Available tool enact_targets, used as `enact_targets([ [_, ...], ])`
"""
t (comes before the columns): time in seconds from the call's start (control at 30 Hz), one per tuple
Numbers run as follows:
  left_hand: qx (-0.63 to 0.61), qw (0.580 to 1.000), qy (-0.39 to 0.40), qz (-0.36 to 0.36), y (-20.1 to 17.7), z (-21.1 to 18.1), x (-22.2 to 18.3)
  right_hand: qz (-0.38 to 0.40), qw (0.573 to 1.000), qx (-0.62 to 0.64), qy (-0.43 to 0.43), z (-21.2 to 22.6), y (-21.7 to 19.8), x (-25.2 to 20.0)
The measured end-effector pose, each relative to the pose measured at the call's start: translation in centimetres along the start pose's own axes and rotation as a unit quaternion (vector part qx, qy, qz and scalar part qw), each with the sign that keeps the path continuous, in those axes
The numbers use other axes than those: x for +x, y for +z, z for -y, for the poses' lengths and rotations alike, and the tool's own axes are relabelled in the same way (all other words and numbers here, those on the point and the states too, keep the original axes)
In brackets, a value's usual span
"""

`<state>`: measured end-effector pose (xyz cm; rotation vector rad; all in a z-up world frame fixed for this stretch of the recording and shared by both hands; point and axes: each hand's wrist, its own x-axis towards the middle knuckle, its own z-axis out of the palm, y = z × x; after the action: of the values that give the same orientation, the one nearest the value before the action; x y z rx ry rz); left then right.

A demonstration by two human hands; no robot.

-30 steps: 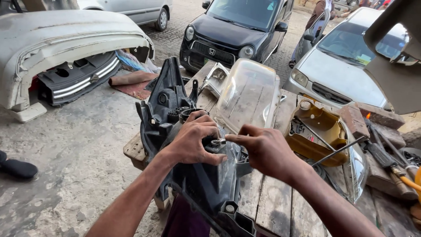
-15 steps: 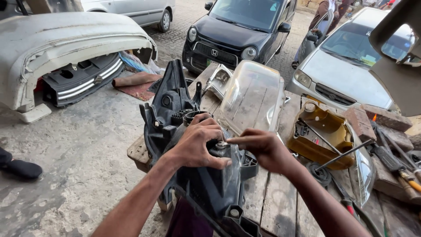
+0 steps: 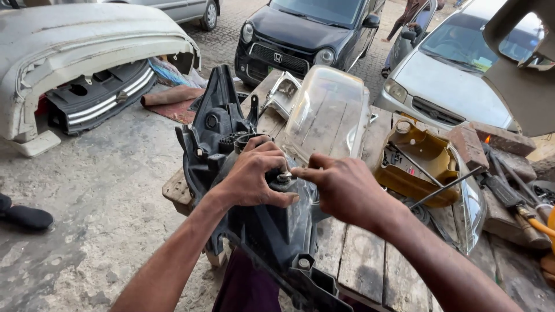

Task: Loosening screws on a car headlight housing using a small wrench and fingers.

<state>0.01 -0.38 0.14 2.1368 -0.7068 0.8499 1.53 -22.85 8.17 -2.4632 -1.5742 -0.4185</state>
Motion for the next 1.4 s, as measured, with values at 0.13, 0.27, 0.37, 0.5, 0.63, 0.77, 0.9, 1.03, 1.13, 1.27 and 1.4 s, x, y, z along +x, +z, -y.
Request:
enact_targets([
  [0.13, 0.001, 1.0, -0.001, 0.006, 0.3, 0.3, -0.1, 0.094, 0.988, -0.124, 0.011, 0.6, 2.4, 0.2],
  [0.27, 0.007, 1.0, -0.001, 0.01, 0.0, 0.0, 0.1, 0.049, 0.998, -0.034, -0.01, -0.1, 0.9, 0.4],
  [0.37, 0.005, 1.0, 0.003, 0.009, -0.5, 0.3, 0.3, -0.043, 0.973, 0.226, -0.033, -3.1, 2.5, 0.7],
  [0.5, 0.005, 1.0, 0.01, 0.027, -0.2, 0.4, 0.2, -0.053, 0.897, 0.438, -0.014, -5.0, 4.4, 0.9],
  [0.63, 0.02, 0.996, 0.006, 0.085, -1.4, -0.7, 0.5, -0.087, 0.899, 0.429, 0.018, -4.5, 3.6, -0.4],
  [0.77, -0.024, 0.995, -0.022, 0.093, -1.0, 0.3, 0.5, -0.159, 0.871, 0.449, 0.119, -4.2, 2.7, -3.1],
  [0.9, -0.12, 0.989, -0.062, 0.066, -2.6, 2.9, 2.3, -0.182, 0.882, 0.419, 0.116, -4.9, 2.0, -3.8],
  [1.03, -0.256, 0.954, -0.158, 0.004, -4.8, 2.8, 4.0, -0.236, 0.891, 0.383, 0.054, -4.3, -1.1, -3.3],
  [1.13, -0.396, 0.853, -0.334, -0.062, -6.4, 4.3, 7.1, -0.255, 0.898, 0.357, 0.023, -3.9, -4.6, -1.9],
  [1.27, -0.474, 0.796, -0.367, -0.085, -7.6, 3.8, 9.7, -0.258, 0.908, 0.331, -0.015, -1.7, -6.9, -0.4],
  [1.4, -0.433, 0.808, -0.393, -0.077, -8.8, -1.1, 11.0, -0.344, 0.901, 0.252, -0.083, -2.1, -6.0, 1.4],
])
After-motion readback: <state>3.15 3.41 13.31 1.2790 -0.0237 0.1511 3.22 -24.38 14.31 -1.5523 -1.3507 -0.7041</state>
